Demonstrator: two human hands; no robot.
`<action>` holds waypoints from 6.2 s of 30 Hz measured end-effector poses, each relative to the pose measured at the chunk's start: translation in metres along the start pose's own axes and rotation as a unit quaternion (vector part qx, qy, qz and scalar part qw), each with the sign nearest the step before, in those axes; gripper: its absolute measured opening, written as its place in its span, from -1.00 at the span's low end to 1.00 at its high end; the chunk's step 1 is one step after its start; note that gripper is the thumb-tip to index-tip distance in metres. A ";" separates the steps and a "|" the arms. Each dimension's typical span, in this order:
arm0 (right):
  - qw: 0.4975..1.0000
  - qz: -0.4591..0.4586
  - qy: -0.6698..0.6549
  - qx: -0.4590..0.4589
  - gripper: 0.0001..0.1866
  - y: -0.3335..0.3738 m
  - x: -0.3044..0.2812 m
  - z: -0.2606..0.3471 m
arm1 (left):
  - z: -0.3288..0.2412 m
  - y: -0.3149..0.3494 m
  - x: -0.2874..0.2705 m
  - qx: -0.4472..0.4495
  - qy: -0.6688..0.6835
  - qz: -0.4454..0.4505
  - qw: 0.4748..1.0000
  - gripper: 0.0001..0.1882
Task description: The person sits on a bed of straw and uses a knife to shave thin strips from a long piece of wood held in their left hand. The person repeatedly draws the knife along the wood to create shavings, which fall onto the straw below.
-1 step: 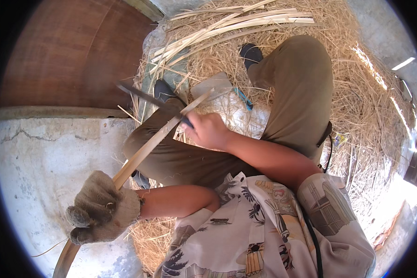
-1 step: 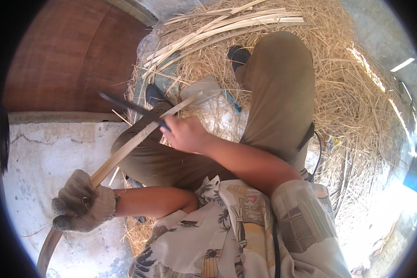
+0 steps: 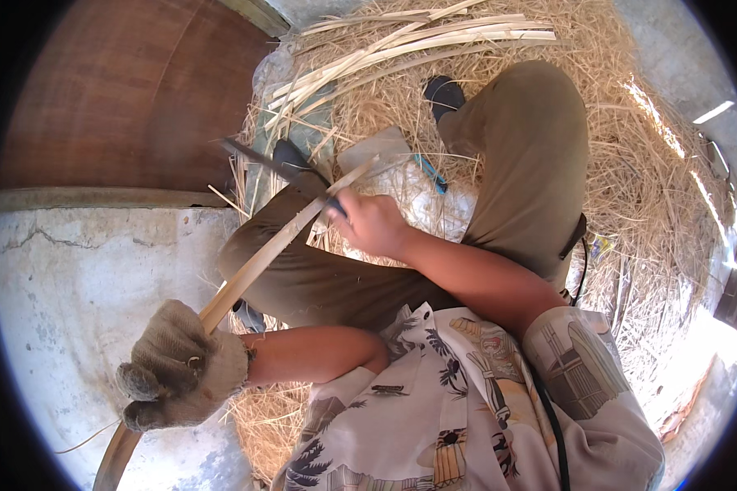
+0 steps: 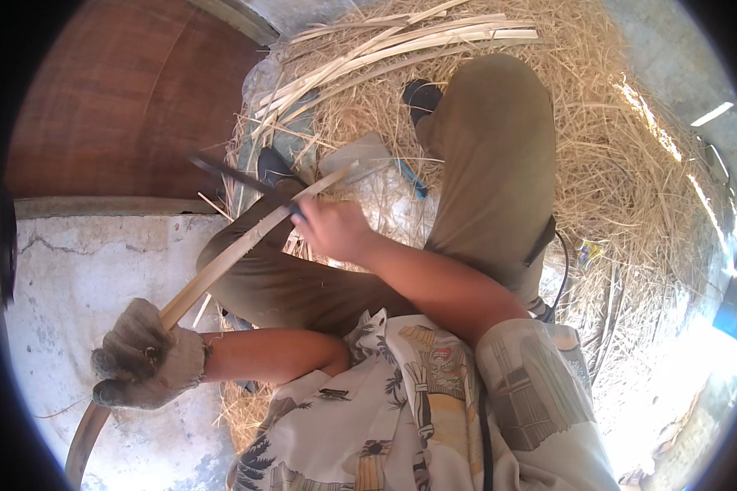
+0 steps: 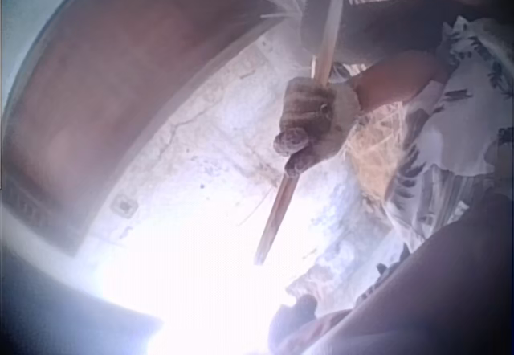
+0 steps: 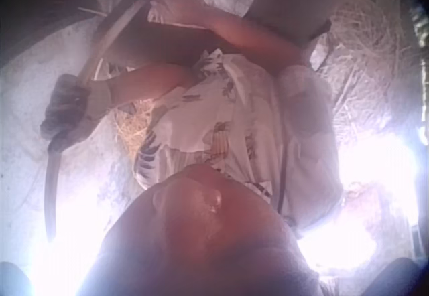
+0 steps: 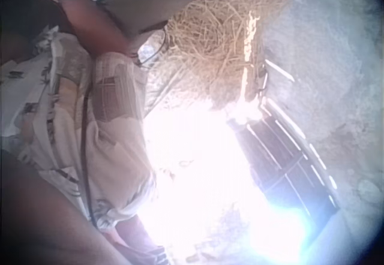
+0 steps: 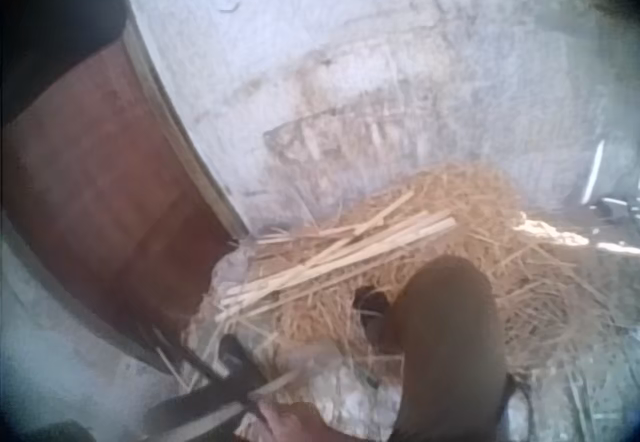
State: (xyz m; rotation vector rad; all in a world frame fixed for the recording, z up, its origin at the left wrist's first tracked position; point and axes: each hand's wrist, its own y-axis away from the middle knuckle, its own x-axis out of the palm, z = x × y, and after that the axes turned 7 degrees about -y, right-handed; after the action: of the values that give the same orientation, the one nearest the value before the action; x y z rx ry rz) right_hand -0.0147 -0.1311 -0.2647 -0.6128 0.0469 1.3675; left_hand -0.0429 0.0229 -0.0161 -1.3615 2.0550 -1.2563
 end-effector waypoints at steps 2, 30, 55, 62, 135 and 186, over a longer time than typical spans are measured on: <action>0.975 0.075 0.064 0.200 -0.70 0.003 0.010 -0.034 | 0.001 -0.001 0.003 0.001 -0.002 -0.001 1.000 -0.48; 0.835 0.166 -0.014 0.525 -0.60 0.011 -0.002 -0.067 | -0.018 0.005 -0.003 0.071 -0.182 -0.215 0.957 -0.56; 0.884 0.191 0.036 0.426 -0.57 0.013 0.012 -0.070 | -0.016 0.012 -0.026 0.080 -0.096 -0.116 0.985 -0.47; 0.881 0.205 0.058 0.423 -0.59 0.012 0.009 -0.084 | -0.029 0.015 -0.064 0.051 -0.092 -0.115 0.988 -0.43; 0.970 -0.049 -0.120 0.208 -0.68 -0.067 -0.002 -0.033 | -0.020 0.015 -0.034 0.086 -0.092 -0.137 0.983 -0.57; 0.874 -0.083 -0.400 0.265 -0.62 -0.097 0.014 0.001 | -0.007 0.005 -0.004 0.112 -0.225 -0.264 0.931 -0.53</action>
State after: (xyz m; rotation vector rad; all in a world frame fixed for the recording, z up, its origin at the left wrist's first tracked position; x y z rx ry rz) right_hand 0.0777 -0.1251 -0.2327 0.4273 -0.2873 1.2741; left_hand -0.0485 0.0304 -0.0173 -1.9412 1.2374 -1.1780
